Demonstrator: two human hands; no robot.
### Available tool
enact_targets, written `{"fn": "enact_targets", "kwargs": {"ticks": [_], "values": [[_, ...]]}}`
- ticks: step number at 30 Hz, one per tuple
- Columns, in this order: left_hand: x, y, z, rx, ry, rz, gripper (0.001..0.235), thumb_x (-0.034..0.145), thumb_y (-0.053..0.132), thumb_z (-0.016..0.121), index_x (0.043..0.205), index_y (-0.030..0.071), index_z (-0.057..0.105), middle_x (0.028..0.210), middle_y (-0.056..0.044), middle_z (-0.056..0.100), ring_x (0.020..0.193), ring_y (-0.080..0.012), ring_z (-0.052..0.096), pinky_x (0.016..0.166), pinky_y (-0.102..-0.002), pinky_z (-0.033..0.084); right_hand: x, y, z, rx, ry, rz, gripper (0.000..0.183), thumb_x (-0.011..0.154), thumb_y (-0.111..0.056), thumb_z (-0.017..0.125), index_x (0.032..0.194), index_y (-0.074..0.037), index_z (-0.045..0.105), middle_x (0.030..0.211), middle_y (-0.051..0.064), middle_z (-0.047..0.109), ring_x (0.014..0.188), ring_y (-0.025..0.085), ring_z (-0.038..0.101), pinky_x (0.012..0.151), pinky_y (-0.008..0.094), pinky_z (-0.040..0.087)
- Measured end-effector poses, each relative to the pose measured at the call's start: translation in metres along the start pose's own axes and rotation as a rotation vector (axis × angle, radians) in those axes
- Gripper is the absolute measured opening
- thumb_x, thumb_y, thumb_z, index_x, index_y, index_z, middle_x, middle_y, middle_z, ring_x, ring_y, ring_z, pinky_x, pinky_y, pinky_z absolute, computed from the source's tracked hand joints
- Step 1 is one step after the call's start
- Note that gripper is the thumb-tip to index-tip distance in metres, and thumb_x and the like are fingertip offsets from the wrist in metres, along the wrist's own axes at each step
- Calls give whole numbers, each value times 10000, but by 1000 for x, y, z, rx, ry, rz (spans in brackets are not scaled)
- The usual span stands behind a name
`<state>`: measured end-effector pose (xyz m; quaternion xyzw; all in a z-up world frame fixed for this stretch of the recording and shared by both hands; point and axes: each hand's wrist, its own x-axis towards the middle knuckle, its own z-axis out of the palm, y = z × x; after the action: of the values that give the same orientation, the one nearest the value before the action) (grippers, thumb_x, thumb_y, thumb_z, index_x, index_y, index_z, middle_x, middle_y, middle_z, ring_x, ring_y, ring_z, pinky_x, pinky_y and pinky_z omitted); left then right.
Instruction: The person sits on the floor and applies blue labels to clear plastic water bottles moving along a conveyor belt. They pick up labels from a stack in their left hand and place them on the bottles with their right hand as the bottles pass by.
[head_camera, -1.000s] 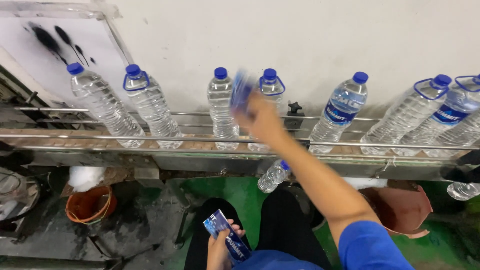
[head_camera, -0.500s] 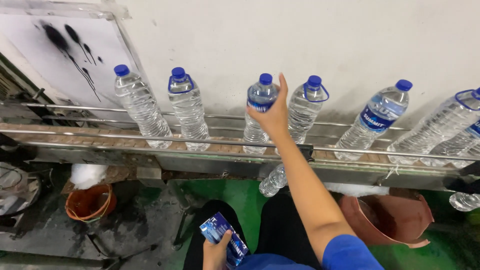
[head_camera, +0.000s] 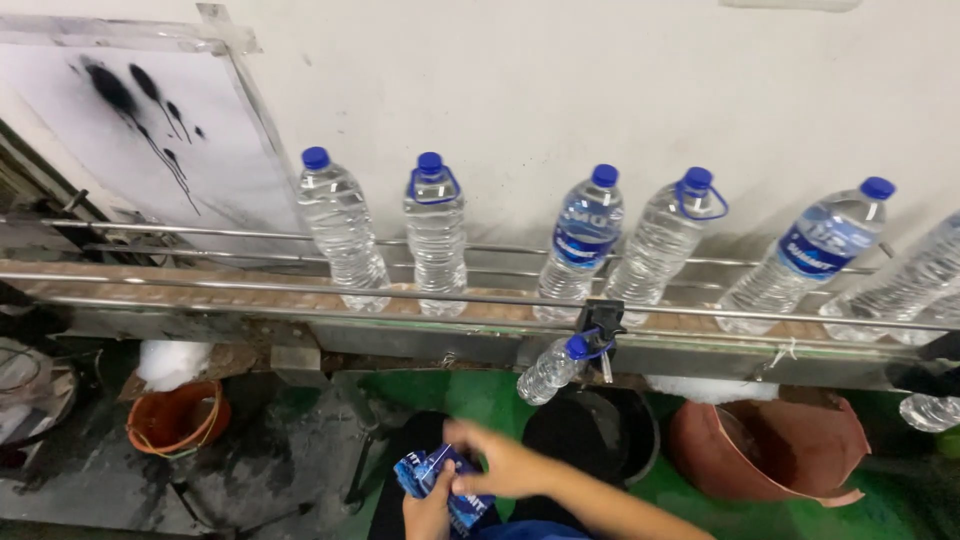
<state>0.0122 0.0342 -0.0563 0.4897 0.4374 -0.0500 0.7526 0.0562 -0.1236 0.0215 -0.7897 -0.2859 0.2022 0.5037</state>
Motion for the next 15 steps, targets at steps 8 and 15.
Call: {"fn": "enact_targets", "kwargs": {"ticks": [8,15], "values": [[-20,2,12,-44,-201,52,188,891,132,726,956,-41,694,711,-188,659,635,-310,642,710,-430,540,8,-74,-113,192,-183,-144,221,934,-313,741,1038,-119,731,1002,27,713,918,149,679,886,311,535],[-50,7,12,-205,-349,-95,353,984,-98,547,1335,-82,585,1065,-301,723,927,-409,698,992,-534,544,70,-175,-274,-674,683,-343,135,948,-195,749,892,-75,728,868,37,683,804,200,611,751,355,447]]}}
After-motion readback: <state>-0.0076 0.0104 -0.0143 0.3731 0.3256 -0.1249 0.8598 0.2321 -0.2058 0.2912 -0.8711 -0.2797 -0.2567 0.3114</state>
